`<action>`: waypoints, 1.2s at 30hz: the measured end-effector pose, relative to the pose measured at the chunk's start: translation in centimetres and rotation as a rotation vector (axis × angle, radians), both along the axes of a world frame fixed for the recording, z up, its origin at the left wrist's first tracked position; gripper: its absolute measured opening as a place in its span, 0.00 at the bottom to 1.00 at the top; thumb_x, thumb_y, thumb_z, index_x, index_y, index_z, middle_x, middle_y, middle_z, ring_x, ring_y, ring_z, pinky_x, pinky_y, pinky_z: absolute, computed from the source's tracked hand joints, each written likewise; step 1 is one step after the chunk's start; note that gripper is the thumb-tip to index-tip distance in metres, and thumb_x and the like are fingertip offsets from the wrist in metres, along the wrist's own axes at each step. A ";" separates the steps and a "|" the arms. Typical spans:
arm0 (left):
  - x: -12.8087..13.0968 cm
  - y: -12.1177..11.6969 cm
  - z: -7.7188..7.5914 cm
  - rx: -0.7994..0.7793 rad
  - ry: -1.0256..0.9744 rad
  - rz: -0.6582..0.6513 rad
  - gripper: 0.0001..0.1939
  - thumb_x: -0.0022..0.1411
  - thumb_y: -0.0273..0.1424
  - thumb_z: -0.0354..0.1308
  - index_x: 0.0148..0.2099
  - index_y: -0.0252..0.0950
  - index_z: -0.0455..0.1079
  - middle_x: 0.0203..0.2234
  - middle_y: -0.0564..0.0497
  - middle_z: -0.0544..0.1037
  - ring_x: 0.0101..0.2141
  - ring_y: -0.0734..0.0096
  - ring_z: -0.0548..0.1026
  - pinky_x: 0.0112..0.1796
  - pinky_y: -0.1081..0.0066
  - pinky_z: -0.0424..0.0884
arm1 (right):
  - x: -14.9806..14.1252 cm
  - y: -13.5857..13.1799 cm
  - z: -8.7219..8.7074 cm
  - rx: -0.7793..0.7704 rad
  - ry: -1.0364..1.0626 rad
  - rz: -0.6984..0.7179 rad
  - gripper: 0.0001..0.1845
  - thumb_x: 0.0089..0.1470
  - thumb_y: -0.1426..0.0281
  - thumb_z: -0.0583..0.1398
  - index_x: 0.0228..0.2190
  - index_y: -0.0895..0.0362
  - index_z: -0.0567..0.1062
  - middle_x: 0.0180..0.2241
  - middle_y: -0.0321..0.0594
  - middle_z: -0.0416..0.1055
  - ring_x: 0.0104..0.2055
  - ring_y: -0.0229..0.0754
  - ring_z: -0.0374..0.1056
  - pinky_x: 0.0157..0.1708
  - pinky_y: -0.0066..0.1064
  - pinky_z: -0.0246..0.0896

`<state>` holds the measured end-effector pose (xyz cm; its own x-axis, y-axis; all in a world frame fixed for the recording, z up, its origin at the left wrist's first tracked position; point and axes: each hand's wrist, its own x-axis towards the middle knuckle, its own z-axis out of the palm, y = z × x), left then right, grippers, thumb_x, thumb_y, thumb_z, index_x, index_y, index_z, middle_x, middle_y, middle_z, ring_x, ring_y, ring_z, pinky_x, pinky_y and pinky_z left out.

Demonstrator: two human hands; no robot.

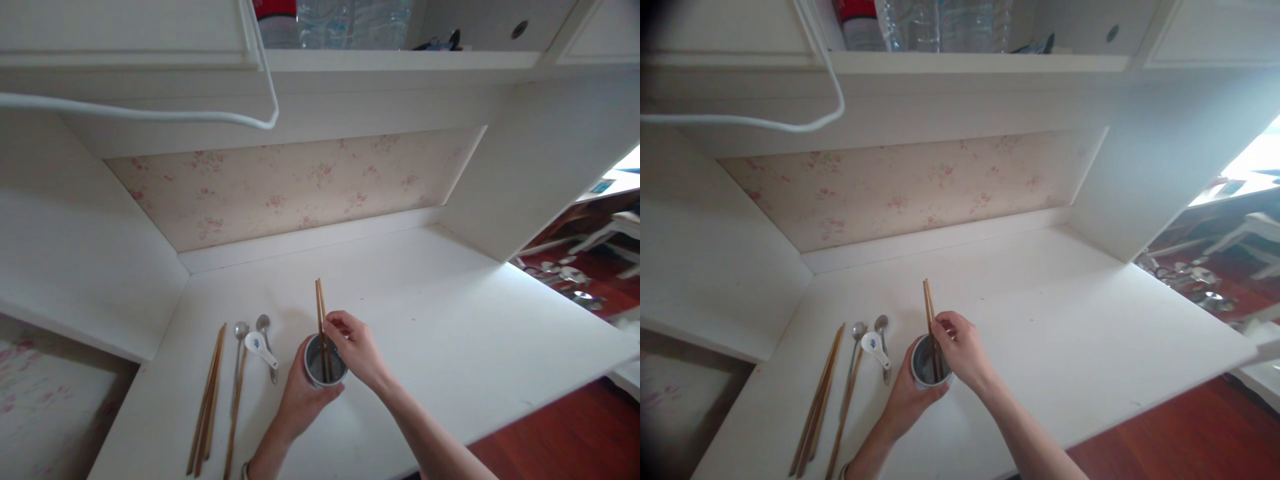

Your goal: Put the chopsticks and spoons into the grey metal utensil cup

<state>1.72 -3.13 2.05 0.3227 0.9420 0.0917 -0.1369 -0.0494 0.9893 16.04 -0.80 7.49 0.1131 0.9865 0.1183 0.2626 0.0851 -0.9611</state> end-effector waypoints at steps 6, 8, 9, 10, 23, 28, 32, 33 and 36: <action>0.0 0.0 0.1 0.005 0.010 0.013 0.40 0.47 0.31 0.71 0.61 0.39 0.59 0.57 0.42 0.71 0.58 0.51 0.68 0.58 0.56 0.64 | -0.2 -0.2 -0.1 -0.021 0.017 0.008 0.09 0.59 0.63 0.58 0.33 0.55 0.76 0.30 0.38 0.76 0.31 0.41 0.72 0.33 0.31 0.66; 0.0 0.0 0.1 0.008 0.007 0.010 0.41 0.47 0.31 0.71 0.61 0.39 0.59 0.57 0.42 0.71 0.58 0.52 0.68 0.58 0.55 0.64 | -0.2 -0.1 -0.2 -0.029 0.021 0.012 0.09 0.58 0.64 0.59 0.33 0.55 0.75 0.30 0.38 0.76 0.31 0.41 0.72 0.32 0.31 0.66; 0.0 0.0 0.1 0.010 0.002 0.005 0.41 0.47 0.31 0.71 0.61 0.39 0.59 0.57 0.42 0.70 0.58 0.52 0.67 0.58 0.55 0.63 | -0.3 -0.1 -0.3 -0.032 0.024 0.014 0.09 0.58 0.64 0.59 0.33 0.55 0.76 0.30 0.38 0.76 0.31 0.41 0.72 0.32 0.31 0.66; 0.0 0.0 0.1 0.012 -0.004 -0.003 0.40 0.48 0.31 0.71 0.61 0.39 0.58 0.57 0.41 0.70 0.58 0.52 0.67 0.59 0.55 0.63 | -0.3 -0.1 -0.3 -0.033 0.028 0.017 0.09 0.59 0.63 0.59 0.33 0.55 0.76 0.31 0.38 0.76 0.32 0.41 0.72 0.33 0.31 0.66; 0.0 -0.2 0.7 -0.017 -0.004 -0.028 0.39 0.48 0.34 0.72 0.61 0.41 0.61 0.55 0.43 0.73 0.55 0.52 0.71 0.55 0.58 0.66 | 2.1 -2.8 -2.9 -0.078 0.253 0.398 0.39 0.50 0.61 0.68 0.60 0.50 0.58 0.57 0.45 0.67 0.58 0.51 0.64 0.59 0.45 0.57; 0.1 -0.6 0.9 0.000 0.034 -0.008 0.42 0.46 0.42 0.72 0.62 0.40 0.62 0.57 0.41 0.70 0.57 0.48 0.68 0.58 0.54 0.63 | 2.0 -3.0 -4.8 -0.081 0.314 0.450 0.57 0.37 0.63 0.74 0.62 0.49 0.51 0.60 0.48 0.62 0.61 0.55 0.60 0.61 0.47 0.53; -0.3 -2.1 0.4 0.031 0.135 0.061 0.46 0.49 0.43 0.70 0.67 0.43 0.55 0.64 0.39 0.61 0.63 0.45 0.59 0.62 0.48 0.54 | 1.7 -2.9 -5.6 -0.061 0.387 0.493 0.57 0.35 0.62 0.75 0.61 0.51 0.53 0.59 0.49 0.64 0.60 0.55 0.61 0.60 0.46 0.55; -0.7 -2.7 0.3 0.035 0.205 0.096 0.47 0.49 0.41 0.70 0.68 0.44 0.53 0.66 0.39 0.57 0.65 0.45 0.55 0.63 0.47 0.51 | 1.6 -2.8 -5.7 -0.063 0.399 0.498 0.55 0.36 0.61 0.74 0.61 0.51 0.55 0.58 0.49 0.65 0.60 0.56 0.62 0.59 0.46 0.56; -2.7 -3.9 0.7 -0.002 0.381 0.133 0.49 0.50 0.36 0.70 0.69 0.47 0.50 0.67 0.43 0.55 0.66 0.49 0.51 0.65 0.48 0.46 | 1.7 -2.8 -5.6 -0.057 0.396 0.498 0.48 0.39 0.62 0.73 0.58 0.52 0.59 0.56 0.49 0.67 0.58 0.56 0.63 0.57 0.46 0.58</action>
<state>-1.01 -7.06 2.72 0.2081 0.9780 -0.0130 0.2474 -0.0398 0.9681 17.71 -3.58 1.88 -0.3360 0.9358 0.1071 -0.1717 0.0510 -0.9838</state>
